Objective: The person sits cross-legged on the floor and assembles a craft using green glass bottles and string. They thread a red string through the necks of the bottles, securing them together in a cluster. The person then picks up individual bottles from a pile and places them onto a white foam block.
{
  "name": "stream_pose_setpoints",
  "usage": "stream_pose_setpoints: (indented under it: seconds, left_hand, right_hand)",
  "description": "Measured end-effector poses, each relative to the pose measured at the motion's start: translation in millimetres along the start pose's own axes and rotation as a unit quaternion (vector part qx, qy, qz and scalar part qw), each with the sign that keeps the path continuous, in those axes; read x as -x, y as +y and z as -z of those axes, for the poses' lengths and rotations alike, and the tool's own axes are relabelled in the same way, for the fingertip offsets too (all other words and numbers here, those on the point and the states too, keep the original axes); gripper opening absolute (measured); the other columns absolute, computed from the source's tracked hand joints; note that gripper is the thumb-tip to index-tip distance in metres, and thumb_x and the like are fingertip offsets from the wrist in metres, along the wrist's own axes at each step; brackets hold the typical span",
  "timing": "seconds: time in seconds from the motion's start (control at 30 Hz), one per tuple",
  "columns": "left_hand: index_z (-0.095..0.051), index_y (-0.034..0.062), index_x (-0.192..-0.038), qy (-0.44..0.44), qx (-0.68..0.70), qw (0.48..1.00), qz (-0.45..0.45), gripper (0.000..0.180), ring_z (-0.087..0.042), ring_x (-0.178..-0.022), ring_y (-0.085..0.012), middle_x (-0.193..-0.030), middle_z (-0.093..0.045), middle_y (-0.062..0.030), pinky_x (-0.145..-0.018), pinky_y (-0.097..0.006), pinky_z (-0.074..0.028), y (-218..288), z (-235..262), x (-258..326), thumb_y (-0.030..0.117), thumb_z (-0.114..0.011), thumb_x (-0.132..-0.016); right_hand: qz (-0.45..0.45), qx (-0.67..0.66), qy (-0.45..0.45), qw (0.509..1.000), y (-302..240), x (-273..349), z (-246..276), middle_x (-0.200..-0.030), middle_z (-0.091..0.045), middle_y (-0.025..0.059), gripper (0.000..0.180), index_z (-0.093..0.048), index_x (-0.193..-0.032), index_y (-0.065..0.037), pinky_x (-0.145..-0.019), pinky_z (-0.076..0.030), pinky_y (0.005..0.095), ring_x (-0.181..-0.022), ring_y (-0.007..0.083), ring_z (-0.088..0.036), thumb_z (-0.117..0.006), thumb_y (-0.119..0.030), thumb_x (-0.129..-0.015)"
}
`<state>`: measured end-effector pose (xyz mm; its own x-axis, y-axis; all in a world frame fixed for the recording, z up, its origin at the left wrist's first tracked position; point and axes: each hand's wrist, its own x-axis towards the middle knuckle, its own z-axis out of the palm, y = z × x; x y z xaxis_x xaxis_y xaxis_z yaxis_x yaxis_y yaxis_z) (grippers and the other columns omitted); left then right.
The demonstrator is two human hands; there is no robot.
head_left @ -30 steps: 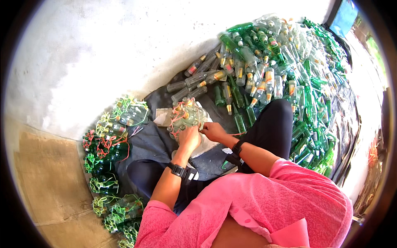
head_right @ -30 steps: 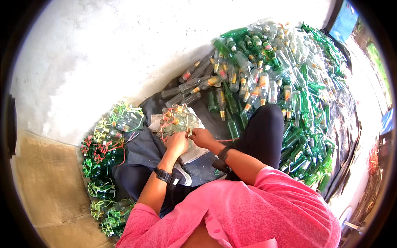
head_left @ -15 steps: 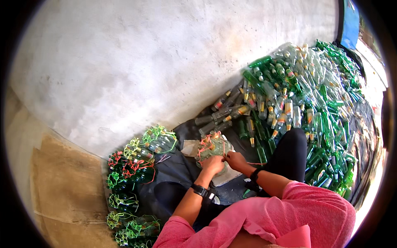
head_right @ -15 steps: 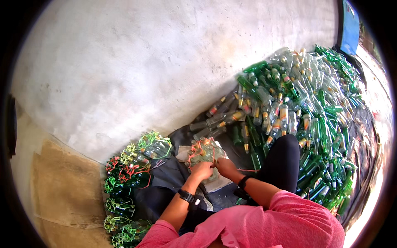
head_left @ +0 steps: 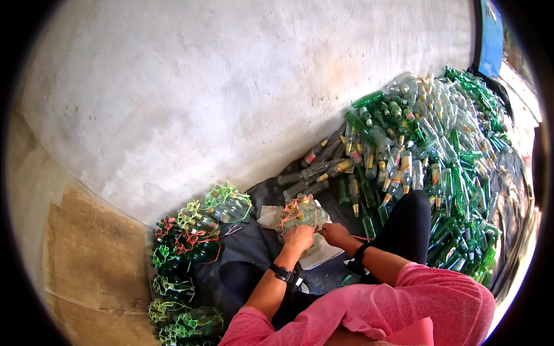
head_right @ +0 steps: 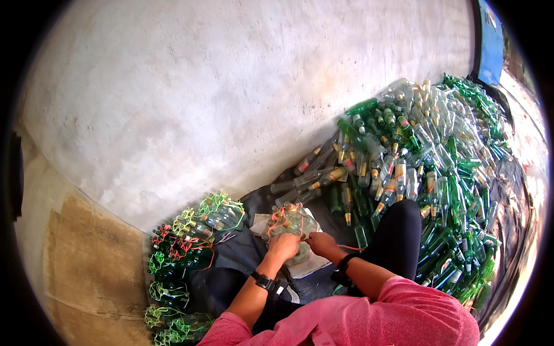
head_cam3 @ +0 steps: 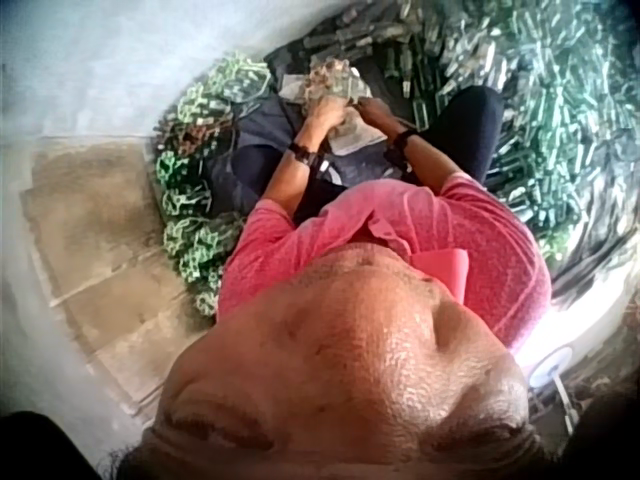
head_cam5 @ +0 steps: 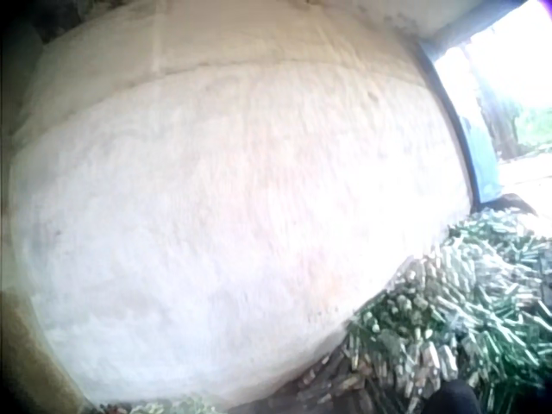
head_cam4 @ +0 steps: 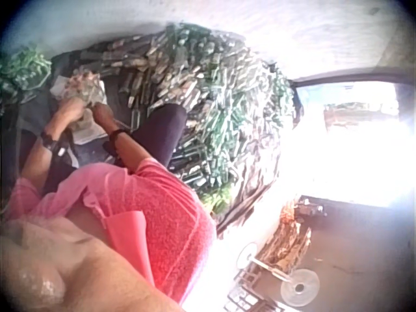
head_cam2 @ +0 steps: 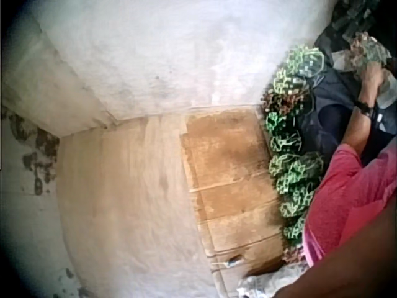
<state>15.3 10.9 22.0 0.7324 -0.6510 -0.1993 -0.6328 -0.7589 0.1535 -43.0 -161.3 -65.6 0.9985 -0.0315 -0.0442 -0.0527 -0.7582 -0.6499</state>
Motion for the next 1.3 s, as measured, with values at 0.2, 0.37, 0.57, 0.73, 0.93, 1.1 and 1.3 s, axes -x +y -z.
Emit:
stream_pose_setpoints:
  seconds: [0.2,0.37,0.57,0.73,0.93,1.1,1.3]
  left_hand:
    - [-0.081,0.0068,-0.096,0.018,-0.029,0.999,-0.013,0.027,-0.076,-0.089,-0.0417,-0.095,-0.077,-0.0216,-0.079,-0.051,-0.060,2,5,3,0.017,-0.057,-0.092]
    - [-0.081,0.0059,-0.095,-0.024,-0.026,0.999,0.012,0.027,-0.076,-0.091,-0.0409,-0.095,-0.077,-0.0214,-0.081,-0.051,-0.060,-4,10,-1,0.018,-0.057,-0.090]
    - [-0.081,0.0117,-0.101,-0.060,-0.008,0.997,0.056,0.029,-0.074,-0.103,-0.0362,-0.105,-0.078,-0.0164,-0.088,-0.051,-0.058,-9,40,8,0.026,-0.059,-0.087]
    - [-0.079,0.0108,-0.102,-0.099,0.038,0.994,0.025,0.029,-0.072,-0.106,-0.0386,-0.108,-0.076,-0.0188,-0.090,-0.051,-0.056,-22,47,9,0.032,-0.064,-0.088]
    - [-0.079,0.0069,-0.099,-0.094,0.088,0.991,0.039,0.026,-0.073,-0.101,-0.0403,-0.104,-0.076,-0.0219,-0.085,-0.050,-0.057,-43,33,7,0.025,-0.065,-0.085]
    - [-0.077,0.0082,-0.096,-0.083,0.113,0.988,0.068,0.020,-0.074,-0.090,-0.0349,-0.092,-0.076,-0.0177,-0.078,-0.045,-0.056,-47,43,11,0.025,-0.071,-0.086]
    - [-0.077,0.0087,-0.094,-0.058,0.111,0.991,0.056,0.018,-0.073,-0.084,-0.0323,-0.089,-0.076,-0.0156,-0.075,-0.044,-0.056,-57,43,14,0.025,-0.075,-0.086]
  right_hand:
    - [-0.005,0.021,-0.050,0.999,14,1,-7,-0.093,-0.074,0.0189,0.035,-0.071,-0.094,-0.005,-0.078,-0.055,0.0575,-0.090,0.0456,-0.070,-0.061,-0.038,-0.101]
    - [0.044,0.011,-0.103,0.994,20,-11,-21,-0.095,-0.074,0.0206,0.036,-0.073,-0.100,-0.004,-0.082,-0.056,0.0524,-0.091,0.0421,-0.071,-0.061,-0.038,-0.100]
    - [0.016,-0.183,-0.143,0.972,7,-8,-21,-0.095,-0.074,0.0220,0.041,-0.075,-0.100,-0.004,-0.081,-0.055,0.0504,-0.090,0.0446,-0.070,-0.062,-0.043,-0.099]
    - [0.070,0.065,-0.082,0.992,21,-14,-14,-0.099,-0.076,0.0165,0.044,-0.076,-0.096,-0.010,-0.083,-0.055,0.0520,-0.094,0.0409,-0.071,-0.053,-0.048,-0.104]
    - [0.152,0.113,-0.028,0.982,37,-18,-6,-0.091,-0.073,0.0188,0.036,-0.073,-0.093,-0.006,-0.076,-0.056,0.0530,-0.087,0.0413,-0.071,-0.057,-0.036,-0.103]
    - [0.026,-0.139,-0.140,0.980,7,-9,5,-0.094,-0.074,0.0224,0.038,-0.074,-0.095,-0.004,-0.077,-0.054,0.0515,-0.090,0.0430,-0.070,-0.061,-0.039,-0.102]
    - [0.018,0.037,-0.065,0.997,2,-10,16,-0.097,-0.073,0.0231,0.041,-0.074,-0.099,-0.005,-0.081,-0.055,0.0549,-0.092,0.0461,-0.069,-0.059,-0.043,-0.102]
